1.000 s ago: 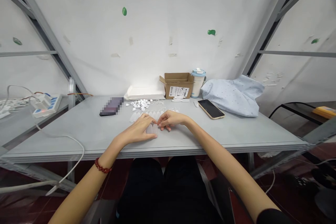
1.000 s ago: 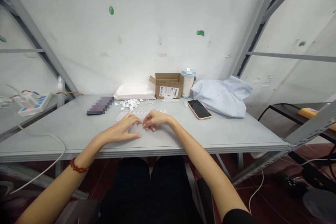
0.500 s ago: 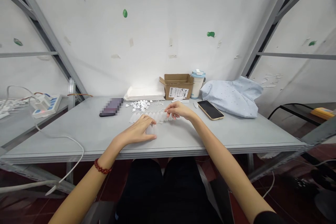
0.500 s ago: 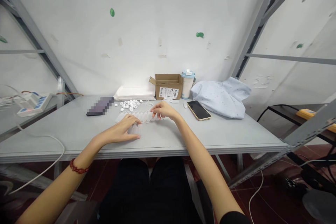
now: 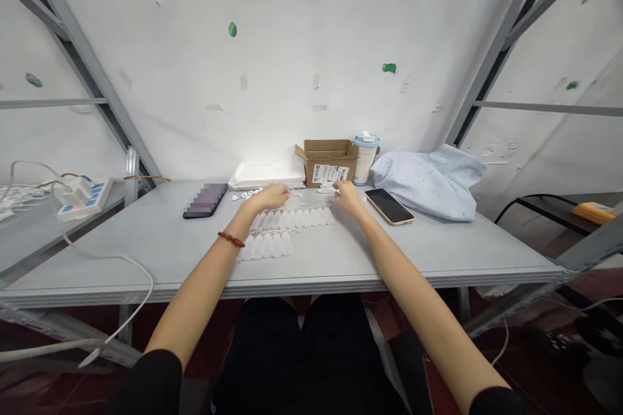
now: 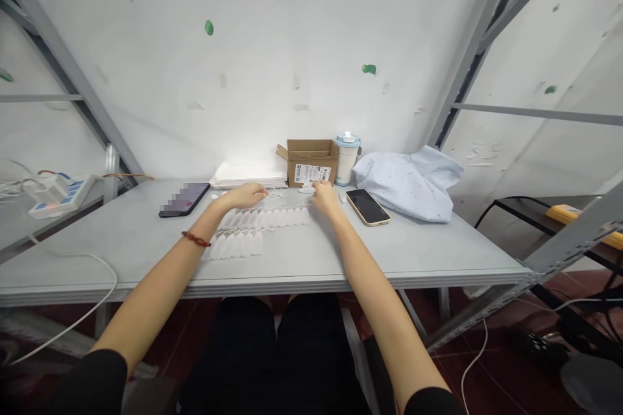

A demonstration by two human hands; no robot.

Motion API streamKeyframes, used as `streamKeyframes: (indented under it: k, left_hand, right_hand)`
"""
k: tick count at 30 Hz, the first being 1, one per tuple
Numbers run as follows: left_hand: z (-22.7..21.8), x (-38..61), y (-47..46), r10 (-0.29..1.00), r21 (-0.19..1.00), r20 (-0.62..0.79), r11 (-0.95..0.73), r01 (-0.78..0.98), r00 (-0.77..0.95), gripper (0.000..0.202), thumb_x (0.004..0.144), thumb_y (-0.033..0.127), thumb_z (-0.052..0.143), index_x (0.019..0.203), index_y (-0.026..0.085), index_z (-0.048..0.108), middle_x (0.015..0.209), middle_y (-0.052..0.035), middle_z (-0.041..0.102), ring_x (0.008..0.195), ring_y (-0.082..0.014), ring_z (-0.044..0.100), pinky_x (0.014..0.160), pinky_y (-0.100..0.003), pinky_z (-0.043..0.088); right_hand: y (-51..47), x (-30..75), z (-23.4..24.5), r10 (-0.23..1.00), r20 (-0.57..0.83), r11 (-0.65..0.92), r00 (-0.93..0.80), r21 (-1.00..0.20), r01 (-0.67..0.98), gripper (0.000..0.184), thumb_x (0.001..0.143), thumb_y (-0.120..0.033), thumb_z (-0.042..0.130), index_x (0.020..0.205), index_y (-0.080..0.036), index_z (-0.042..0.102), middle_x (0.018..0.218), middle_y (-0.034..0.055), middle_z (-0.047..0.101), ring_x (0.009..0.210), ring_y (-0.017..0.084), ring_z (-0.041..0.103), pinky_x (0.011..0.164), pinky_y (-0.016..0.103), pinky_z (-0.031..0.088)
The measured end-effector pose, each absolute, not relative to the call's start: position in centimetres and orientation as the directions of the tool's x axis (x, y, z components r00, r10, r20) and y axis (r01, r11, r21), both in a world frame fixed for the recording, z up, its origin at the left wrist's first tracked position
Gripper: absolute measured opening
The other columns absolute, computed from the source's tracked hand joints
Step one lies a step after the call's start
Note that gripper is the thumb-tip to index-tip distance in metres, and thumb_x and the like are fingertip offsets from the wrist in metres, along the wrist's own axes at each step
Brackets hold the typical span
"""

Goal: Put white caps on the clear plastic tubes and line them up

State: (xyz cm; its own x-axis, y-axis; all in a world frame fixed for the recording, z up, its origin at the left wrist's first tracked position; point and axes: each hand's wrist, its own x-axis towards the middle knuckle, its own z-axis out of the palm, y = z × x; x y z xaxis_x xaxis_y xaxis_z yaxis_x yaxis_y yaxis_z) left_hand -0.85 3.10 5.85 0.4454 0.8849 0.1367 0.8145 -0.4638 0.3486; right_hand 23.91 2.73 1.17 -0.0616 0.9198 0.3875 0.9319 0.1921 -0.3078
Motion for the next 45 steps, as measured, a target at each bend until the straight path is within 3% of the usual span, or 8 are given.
streamKeyframes:
  k: [5,15,17,22,24,32,40,45]
  left_hand:
    - [5.2,0.8,7.1,0.868,0.319,-0.054,-0.453,0.833,0.493,0.046,0.065,0.011,0.043,0.104,0.013,0.068,0.121,-0.0113,0.065,0.110,-0.0241,0.059,0.092,-0.027,0.044]
    - [3.8,2.2,7.1,0.838,0.299,-0.022,-0.514,0.804,0.545,0.051,0.064,0.010,0.046,0.112,0.015,0.065,0.117,-0.0123,0.067,0.105,-0.0241,0.061,0.086,-0.027,0.046]
    - [3.8,2.7,6.5,0.837,0.255,-0.016,-0.526,0.812,0.547,0.048,0.064,0.008,0.045,0.106,0.016,0.066,0.112,-0.0113,0.068,0.103,-0.0244,0.061,0.085,-0.028,0.045]
    - [3.8,3.3,5.6,0.830,0.195,-0.002,-0.547,0.814,0.558,0.023,0.061,0.009,0.045,0.068,0.018,0.066,0.077,-0.0100,0.070,0.087,-0.0278,0.061,0.077,-0.034,0.046]
    - [4.0,3.0,5.6,0.832,0.196,0.009,-0.546,0.815,0.555,0.023,0.062,0.009,0.045,0.068,0.018,0.066,0.075,-0.0085,0.069,0.086,-0.0273,0.061,0.078,-0.035,0.046]
    - [6.0,-1.6,5.9,0.900,0.434,0.195,-0.435,0.789,0.389,0.045,0.066,0.013,0.042,0.099,0.013,0.072,0.115,-0.0081,0.068,0.112,-0.0242,0.058,0.098,-0.028,0.042]
    - [5.7,-5.1,4.5,0.966,0.736,0.191,-0.258,0.626,0.173,0.040,0.070,0.021,0.049,0.102,0.012,0.071,0.116,-0.0104,0.068,0.100,-0.0228,0.063,0.082,-0.029,0.050]
    - [5.1,-4.6,3.5,0.952,0.694,0.283,-0.288,0.660,0.118,0.033,0.073,0.023,0.051,0.095,0.012,0.073,0.103,-0.0082,0.072,0.095,-0.0227,0.064,0.085,-0.030,0.048]
  right_hand:
    - [2.8,25.4,0.5,0.943,0.331,0.088,-0.033,-0.154,0.984,0.052,0.081,-0.004,0.039,0.131,-0.012,0.049,0.130,0.0156,0.054,0.118,0.028,0.047,0.094,0.038,0.041]
    - [2.9,23.9,0.1,0.909,0.335,0.282,-0.246,-0.060,0.958,0.062,0.076,0.004,0.038,0.134,-0.019,0.046,0.144,0.0090,0.043,0.132,0.024,0.033,0.097,0.041,0.036]
    - [2.9,23.7,0.0,0.908,0.313,0.310,-0.279,-0.051,0.949,0.063,0.076,0.005,0.038,0.134,-0.018,0.045,0.144,0.0090,0.043,0.132,0.023,0.034,0.096,0.039,0.036]
    - [3.1,23.6,-0.3,0.919,0.281,0.299,-0.276,-0.042,0.953,0.061,0.077,0.003,0.038,0.135,-0.017,0.045,0.140,0.0098,0.047,0.129,0.024,0.035,0.095,0.038,0.037]
    - [3.1,23.6,-0.3,0.928,0.275,0.272,-0.251,-0.040,0.961,0.060,0.078,0.002,0.038,0.135,-0.017,0.045,0.138,0.0107,0.048,0.126,0.026,0.037,0.094,0.039,0.038]
    - [3.0,23.7,-0.5,0.957,0.257,0.156,-0.134,-0.066,0.986,0.055,0.080,-0.002,0.041,0.132,-0.019,0.050,0.133,0.0145,0.046,0.117,0.030,0.040,0.092,0.039,0.039]
    - [3.0,23.9,-0.9,0.954,0.276,0.146,-0.120,-0.075,0.987,0.057,0.080,-0.001,0.037,0.133,-0.017,0.046,0.139,0.0117,0.042,0.120,0.030,0.038,0.093,0.041,0.039]
    - [3.3,23.9,-1.2,0.949,0.294,0.137,-0.111,-0.072,0.988,0.053,0.085,-0.005,0.036,0.135,-0.019,0.045,0.137,0.0121,0.044,0.118,0.032,0.038,0.093,0.043,0.038]
